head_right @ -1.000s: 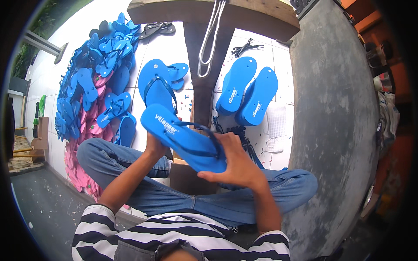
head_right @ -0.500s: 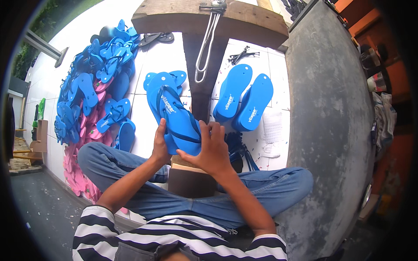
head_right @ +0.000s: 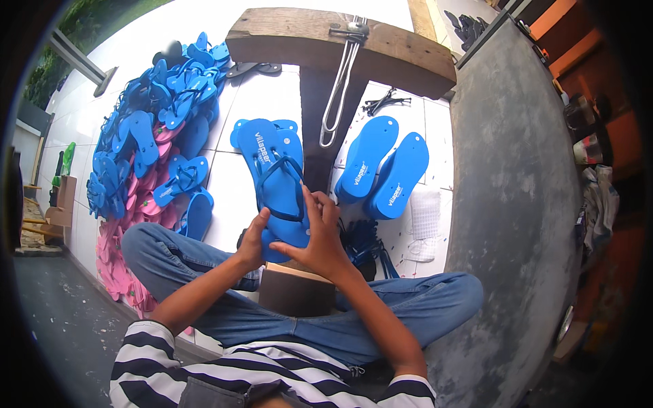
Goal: The person attaches straps to flip-flop soles using a wooden jig, handling one blue sole and strap at a time and placing the finished pairs on a stack.
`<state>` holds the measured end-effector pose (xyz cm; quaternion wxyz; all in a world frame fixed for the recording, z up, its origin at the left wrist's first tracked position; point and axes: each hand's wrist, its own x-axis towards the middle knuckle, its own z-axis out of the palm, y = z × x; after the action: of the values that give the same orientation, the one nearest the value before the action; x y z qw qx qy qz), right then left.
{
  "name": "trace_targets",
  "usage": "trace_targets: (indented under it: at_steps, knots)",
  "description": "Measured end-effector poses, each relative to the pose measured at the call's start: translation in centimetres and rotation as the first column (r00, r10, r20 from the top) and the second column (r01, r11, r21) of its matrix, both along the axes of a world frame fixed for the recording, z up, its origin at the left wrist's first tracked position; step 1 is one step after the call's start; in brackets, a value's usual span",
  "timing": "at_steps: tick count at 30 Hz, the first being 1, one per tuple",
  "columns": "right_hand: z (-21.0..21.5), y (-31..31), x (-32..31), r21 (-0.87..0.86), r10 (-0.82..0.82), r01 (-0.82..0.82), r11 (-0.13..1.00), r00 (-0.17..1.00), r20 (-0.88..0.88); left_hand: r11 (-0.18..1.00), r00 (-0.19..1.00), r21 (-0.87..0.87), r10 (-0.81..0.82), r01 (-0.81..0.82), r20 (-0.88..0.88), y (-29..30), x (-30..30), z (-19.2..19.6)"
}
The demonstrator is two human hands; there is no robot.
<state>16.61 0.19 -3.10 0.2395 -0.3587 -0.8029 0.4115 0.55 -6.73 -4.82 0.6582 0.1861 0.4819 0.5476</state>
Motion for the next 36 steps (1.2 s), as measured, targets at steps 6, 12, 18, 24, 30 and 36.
trace_targets:
  at_steps: [6, 12, 18, 24, 30, 36]
  knots:
    - [-2.1, 0.6, -1.0, 0.006, -0.034, 0.036, 0.999, 0.99, -0.138, 1.0, 0.999, -0.016, -0.026, 0.027, 0.047, 0.7, -0.7, -2.3]
    - [-3.3, 0.4, -1.6, -0.004, -0.107, 0.109, 0.994, 0.971, -0.212, 0.975, 0.968, 0.038, 0.223, -0.22, -0.118, 3.5, -1.7, -3.7]
    - [-4.5, 1.1, -0.1, -0.133, -0.265, 0.239, 0.962, 0.933, -0.243, 0.95, 0.95, -0.046, 0.307, -0.31, -0.062, 9.7, -6.3, -7.7]
    - [-5.3, 5.1, 3.6, 0.149, -0.422, 0.427, 0.892, 0.904, -0.067, 0.872, 0.851, -0.284, 0.237, -0.399, -0.469, 7.6, -5.6, -10.5]
    - [-6.5, 8.1, 3.7, 0.471, -0.619, 0.459, 0.753, 0.738, 0.27, 0.989, 0.638, 0.146, 0.116, -0.007, -0.761, 7.7, -1.0, -6.0]
    - [-6.8, 9.0, 1.6, 0.355, -0.555, 0.427, 0.831, 0.656, 0.511, 0.936, 0.571, 0.183, -0.024, 0.302, -0.821, 7.8, 0.8, 1.4]
